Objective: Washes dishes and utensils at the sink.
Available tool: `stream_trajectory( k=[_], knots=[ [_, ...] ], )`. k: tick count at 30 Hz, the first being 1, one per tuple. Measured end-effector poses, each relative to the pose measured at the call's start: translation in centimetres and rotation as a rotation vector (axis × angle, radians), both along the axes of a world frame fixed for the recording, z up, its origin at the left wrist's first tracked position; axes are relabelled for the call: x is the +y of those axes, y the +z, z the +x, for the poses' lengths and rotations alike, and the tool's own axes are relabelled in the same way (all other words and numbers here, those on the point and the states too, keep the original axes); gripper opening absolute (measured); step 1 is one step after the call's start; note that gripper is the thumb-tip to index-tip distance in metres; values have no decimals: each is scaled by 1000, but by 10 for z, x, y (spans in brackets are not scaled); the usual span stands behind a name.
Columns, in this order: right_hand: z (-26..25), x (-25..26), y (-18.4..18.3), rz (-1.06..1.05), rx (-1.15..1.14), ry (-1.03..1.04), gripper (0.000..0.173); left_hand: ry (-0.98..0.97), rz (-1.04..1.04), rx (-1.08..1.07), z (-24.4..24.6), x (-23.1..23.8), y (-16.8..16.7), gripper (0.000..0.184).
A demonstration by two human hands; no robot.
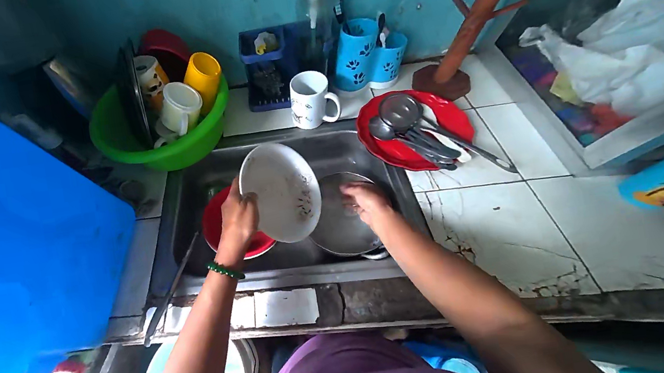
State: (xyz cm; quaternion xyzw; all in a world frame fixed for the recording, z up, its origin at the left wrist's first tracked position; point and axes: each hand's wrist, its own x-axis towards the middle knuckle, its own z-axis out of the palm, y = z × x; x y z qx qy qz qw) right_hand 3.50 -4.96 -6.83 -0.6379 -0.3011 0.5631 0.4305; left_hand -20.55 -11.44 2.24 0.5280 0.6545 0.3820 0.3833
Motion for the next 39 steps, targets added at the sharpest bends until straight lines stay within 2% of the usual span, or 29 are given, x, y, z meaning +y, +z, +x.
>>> stream_trajectory(
  k=[2, 4, 6, 7, 9, 10, 12, 15, 16, 18, 20, 23, 25, 27, 29, 30, 32, 34, 37, 39],
  knots=[
    [-10, -4, -2, -26, 98, -305, 36, 35, 21, 18, -2, -1, 0, 45],
    [-12, -6, -10, -32, 187, -418, 38, 62, 7, 27, 0, -2, 1, 44],
    [-6, -2, -15, -137, 342, -347, 41, 88, -26, 4, 3, -2, -3, 43],
    [-5, 2, -11, -196, 420, -255, 37, 101, -45, -25, 4, 0, -6, 42],
    [-2, 7, 6, -158, 524, 93, 38, 139, -82, -108, 7, 5, -15, 39],
    [-1, 7, 19, -69, 467, 301, 35, 163, -104, -161, 10, 6, -20, 38],
    [-3, 3, 53, 131, 194, 532, 29, 210, -171, -291, 18, 4, -27, 39],
    [-3, -2, 83, 382, -256, 579, 21, 227, -228, -489, 31, 1, -33, 38],
    [-1, -2, 85, 449, -415, 590, 26, 223, -239, -526, 34, 0, -33, 37],
    [5, -2, 83, 503, -658, 645, 46, 200, -260, -568, 39, -4, -32, 36],
    [7, -3, 72, 438, -762, 648, 50, 184, -304, -590, 42, -8, -26, 32],
    [7, -5, 54, 422, -786, 494, 27, 129, -342, -616, 46, -9, -20, 26],
    [9, -3, 43, 384, -721, 459, 27, 77, -289, -640, 46, -12, -21, 33],
    [15, -4, 32, 287, -526, 478, 24, 16, -238, -656, 48, -17, -23, 45],
    [19, -5, 31, 172, -315, 545, 45, 6, -204, -664, 52, -21, -27, 61],
    [21, -6, 31, 137, -256, 564, 56, 14, -180, -654, 53, -22, -29, 64],
    [20, -9, 32, 112, -247, 522, 61, 14, -138, -630, 55, -24, -34, 63],
    [18, -9, 32, 98, -270, 460, 50, 11, -105, -606, 57, -24, -35, 63],
    [16, -7, 28, 174, -366, 373, 22, 18, -110, -618, 57, -24, -37, 63],
    [16, -4, 23, 247, -442, 342, 16, 25, -130, -646, 56, -24, -37, 62]
  ],
)
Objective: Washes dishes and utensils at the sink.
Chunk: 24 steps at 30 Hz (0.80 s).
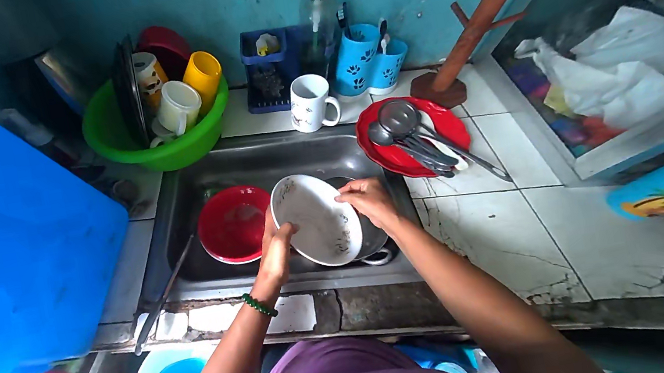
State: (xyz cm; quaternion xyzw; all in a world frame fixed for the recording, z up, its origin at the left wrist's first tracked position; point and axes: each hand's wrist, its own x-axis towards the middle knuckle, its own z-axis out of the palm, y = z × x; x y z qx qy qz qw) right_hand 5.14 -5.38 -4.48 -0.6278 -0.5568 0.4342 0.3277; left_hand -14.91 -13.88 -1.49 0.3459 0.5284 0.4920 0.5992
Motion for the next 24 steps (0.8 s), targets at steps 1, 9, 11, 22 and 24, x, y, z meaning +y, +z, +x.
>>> stream_trajectory(
  k=[1, 9, 11, 22, 24],
  knots=[
    [0, 1, -2, 24, -18, -10, 23, 5, -17, -8, 0, 0, 1, 60],
    [5, 2, 15, -147, 20, 106, 26, 49, -41, -24, -2, 2, 2, 54],
    [3, 4, 7, 6, -57, 49, 13, 44, -40, -34, 0, 1, 3, 54],
    [4, 7, 14, -111, 14, 71, 16, 68, -74, -52, 0, 2, 5, 52],
    [2, 7, 8, 19, -59, 23, 10, 75, -72, -79, 2, 1, 6, 49]
  ],
)
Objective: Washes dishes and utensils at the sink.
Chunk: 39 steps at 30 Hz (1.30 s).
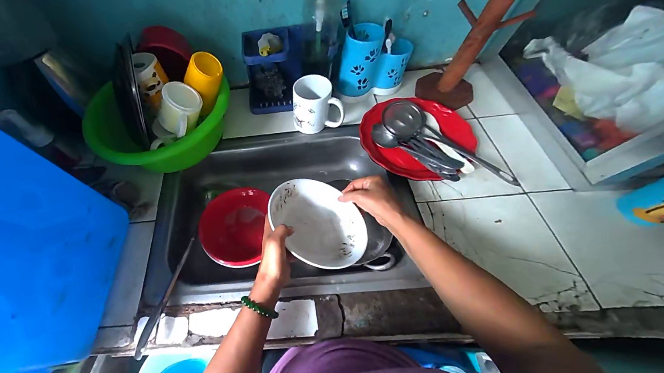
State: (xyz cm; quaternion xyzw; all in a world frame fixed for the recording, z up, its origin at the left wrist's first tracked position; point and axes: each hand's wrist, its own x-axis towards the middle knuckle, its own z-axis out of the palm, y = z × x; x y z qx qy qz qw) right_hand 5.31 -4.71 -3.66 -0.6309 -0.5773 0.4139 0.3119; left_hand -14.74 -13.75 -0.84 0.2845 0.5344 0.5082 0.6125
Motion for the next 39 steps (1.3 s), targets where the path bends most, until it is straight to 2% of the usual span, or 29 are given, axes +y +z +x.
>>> stream_trajectory(
  k=[2, 3, 4, 7, 11, 14, 16, 19, 22, 25, 29, 32, 35, 36, 39],
  knots=[
    [-1, 0, -1, 82, -45, -7, 16, 30, -10, -44, 2, -1, 1, 45],
    [0, 0, 2, 72, -52, 14, 13, 45, -17, -60, 2, -1, 0, 44],
    [2, -1, 5, 37, -42, 46, 8, 57, -21, -77, 2, -2, -2, 43],
    [6, 0, 16, -84, -29, 119, 20, 76, -36, -118, 3, -5, -8, 48],
    [6, 1, 13, 4, -106, 116, 8, 82, -40, -145, 6, -9, -8, 48],
    [6, -1, 12, 60, -120, 106, 10, 78, -50, -146, 5, -10, -7, 47],
    [8, 0, 15, -10, -92, 128, 7, 87, -52, -144, 4, -10, -6, 46],
    [9, 1, 21, -124, -81, 138, 13, 89, -57, -157, 5, -11, -6, 47],
    [2, -3, 20, 2, -192, 94, 9, 79, -56, -154, 8, -11, -6, 48],
    [-5, -6, 18, 96, -302, 75, 19, 72, -37, -144, 10, -11, -7, 52],
    [4, -2, 18, -8, -155, 152, 14, 78, -26, -126, 8, -12, -7, 54],
    [5, -1, 16, -13, -141, 110, 8, 73, -30, -124, 9, -13, -5, 54],
    [1, -1, 15, 92, -231, 80, 29, 61, -39, -127, 10, -14, -4, 52],
    [1, -1, 16, 88, -234, 92, 29, 58, -43, -127, 9, -14, -3, 52],
    [6, 0, 20, -46, -128, 131, 8, 68, -51, -122, 8, -13, -3, 51]
  ],
)
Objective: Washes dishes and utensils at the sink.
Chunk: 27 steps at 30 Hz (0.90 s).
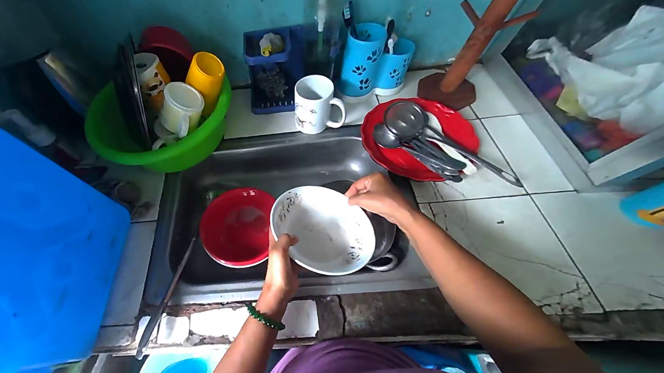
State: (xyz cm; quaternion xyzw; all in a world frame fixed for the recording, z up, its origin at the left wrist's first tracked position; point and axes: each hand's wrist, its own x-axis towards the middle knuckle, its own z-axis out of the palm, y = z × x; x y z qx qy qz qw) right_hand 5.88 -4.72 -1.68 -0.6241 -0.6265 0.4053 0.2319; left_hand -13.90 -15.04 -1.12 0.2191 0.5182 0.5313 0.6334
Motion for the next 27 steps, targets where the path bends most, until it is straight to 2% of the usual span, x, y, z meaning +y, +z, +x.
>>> stream_trajectory(
  k=[2, 4, 6, 8, 10, 12, 14, 18, 19, 22, 23, 25, 27],
  knots=[
    [0, 1, 0, -38, 15, -17, 10, -3, 7, 7, 0, 0, 0, 52],
    [-3, 0, -2, 54, -48, -34, 8, -5, 15, 22, 2, 0, 3, 52],
    [-8, -3, -2, 150, -161, -43, 26, -11, 10, 28, 2, 0, 5, 51],
    [-12, -4, 2, 141, -241, -41, 37, -18, 4, 29, 2, -1, 5, 51],
    [-9, -2, 2, 96, -192, -11, 30, -17, 2, 30, 1, 0, 4, 51],
    [-3, 1, -1, 3, -72, 7, 12, -8, -5, 28, -1, 0, 3, 50],
    [-2, 3, -4, -28, -43, -14, 10, -13, -3, 31, -1, 0, 2, 53],
    [-8, 0, -1, 115, -186, -33, 31, -30, -16, 30, 1, 1, 5, 53],
    [-8, -1, -1, 108, -179, -24, 31, -28, -20, 33, 1, 1, 6, 52],
    [-2, 3, 0, -66, 27, -31, 10, -13, -18, 37, -1, 1, 6, 49],
    [-1, 4, 1, -118, 73, -38, 9, -15, -18, 39, -2, 1, 6, 49],
    [-1, 4, -1, -87, 32, -56, 7, -22, -18, 35, -1, 1, 6, 50],
    [-4, 4, -3, 43, -82, -54, 21, -21, -23, 26, 1, 2, 8, 49]
  ],
)
